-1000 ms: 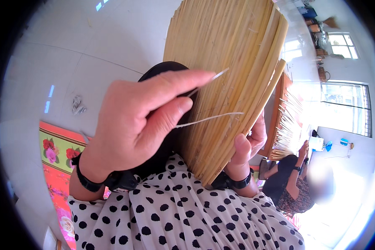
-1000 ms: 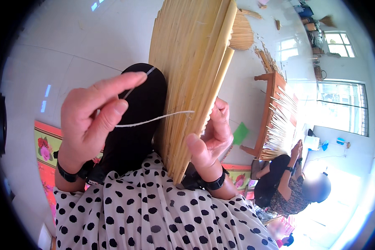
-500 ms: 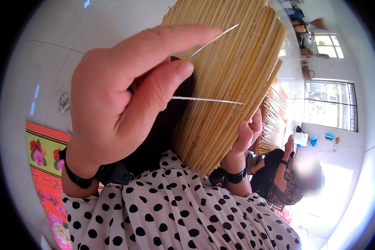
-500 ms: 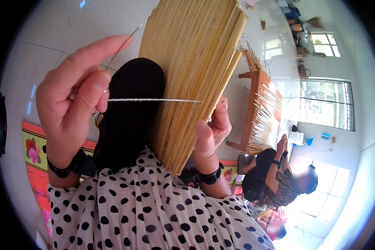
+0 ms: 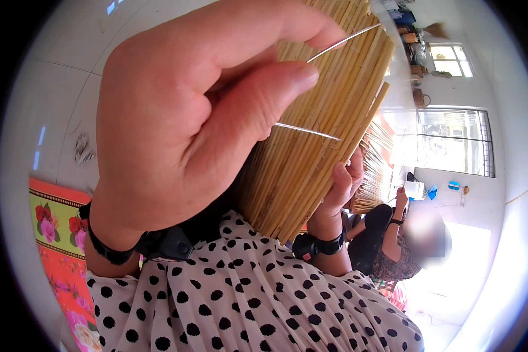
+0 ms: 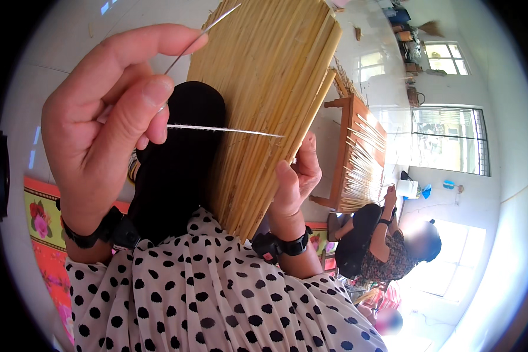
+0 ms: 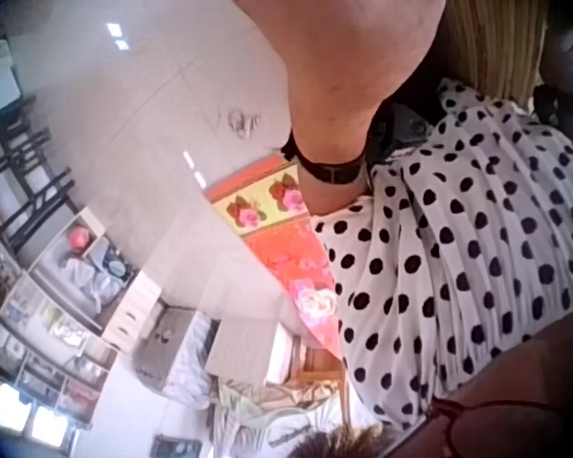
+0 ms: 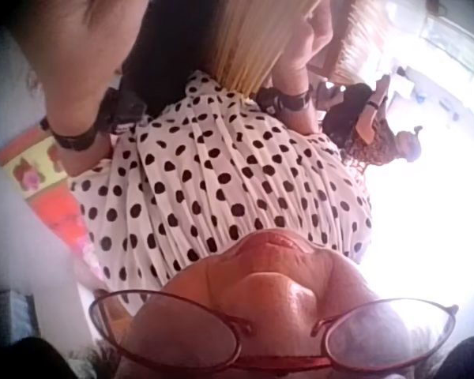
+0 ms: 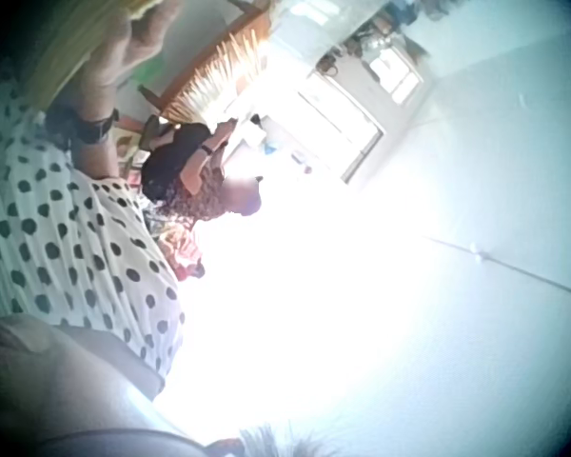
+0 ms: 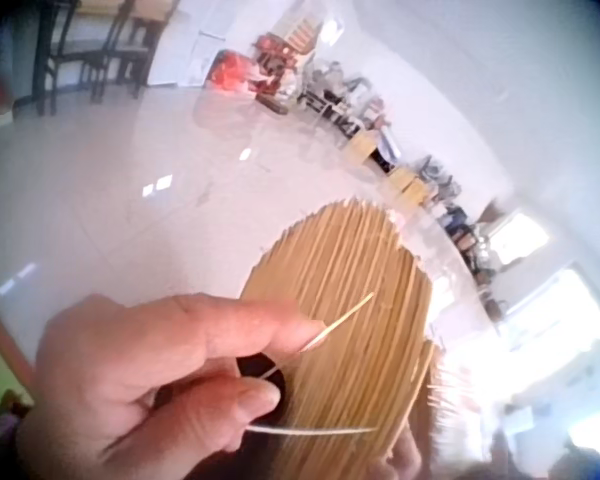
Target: The person sits on the floor and weaves a large, fan-shaped bamboo mat using a needle and white thread. They repeatedly pass the needle through the bamboo strips to secure them, occasionally using pliers to cut the thread.
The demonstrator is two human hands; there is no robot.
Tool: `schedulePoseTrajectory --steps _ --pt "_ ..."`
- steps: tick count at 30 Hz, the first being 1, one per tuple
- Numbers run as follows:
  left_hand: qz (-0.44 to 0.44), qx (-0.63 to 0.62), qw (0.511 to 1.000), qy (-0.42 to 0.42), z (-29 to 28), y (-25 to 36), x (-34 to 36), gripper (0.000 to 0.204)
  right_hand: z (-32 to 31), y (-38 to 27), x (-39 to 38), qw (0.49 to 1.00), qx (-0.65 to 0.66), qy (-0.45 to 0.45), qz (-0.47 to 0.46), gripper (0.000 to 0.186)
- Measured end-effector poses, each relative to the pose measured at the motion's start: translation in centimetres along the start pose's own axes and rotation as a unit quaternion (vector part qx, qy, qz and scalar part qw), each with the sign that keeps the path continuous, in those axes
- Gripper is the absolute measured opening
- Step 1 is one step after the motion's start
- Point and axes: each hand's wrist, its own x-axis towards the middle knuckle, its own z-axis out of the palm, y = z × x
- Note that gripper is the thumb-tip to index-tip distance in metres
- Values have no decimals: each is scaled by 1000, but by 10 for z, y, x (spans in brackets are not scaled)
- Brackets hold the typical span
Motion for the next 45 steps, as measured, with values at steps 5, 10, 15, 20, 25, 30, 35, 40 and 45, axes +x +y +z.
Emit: schedulePoseTrajectory --steps 5,10,15,20,25,30,35,40,45 --pt "-8 -18 1000 14 3 0 0 23 4 -4 -1 1000 17 -10 4 50" --pt "-6 -8 1000 24 2 0 2 22 0 -2 -1 1000 3 -25 -11 48" --pt "5 -3 997 77 11 2 -3 22 4 -3 -2 999 -5 -30 -17 49" --pt "-2 2 1000 27 -4 1 8 21 -3 -6 0 997 -50 -46 -29 47" --pt "2 -48 999 17 -5 -3 6 18 5 -15 0 997 -44 -60 -13 41" --pt "-34 -49 998 22 -5 -2 1 14 6 -20 1 994 -27 -91 -44 43" --pt "-11 -38 999 22 -6 -4 -2 9 11 -26 1 992 -89 -68 -64 43" --pt "-31 -66 997 25 -7 -3 -7 5 19 -35 4 980 -176 -40 -88 40" --pt "-20 -96 985 -144 5 -3 -12 4 28 -29 2 982 -157 -27 -101 42"
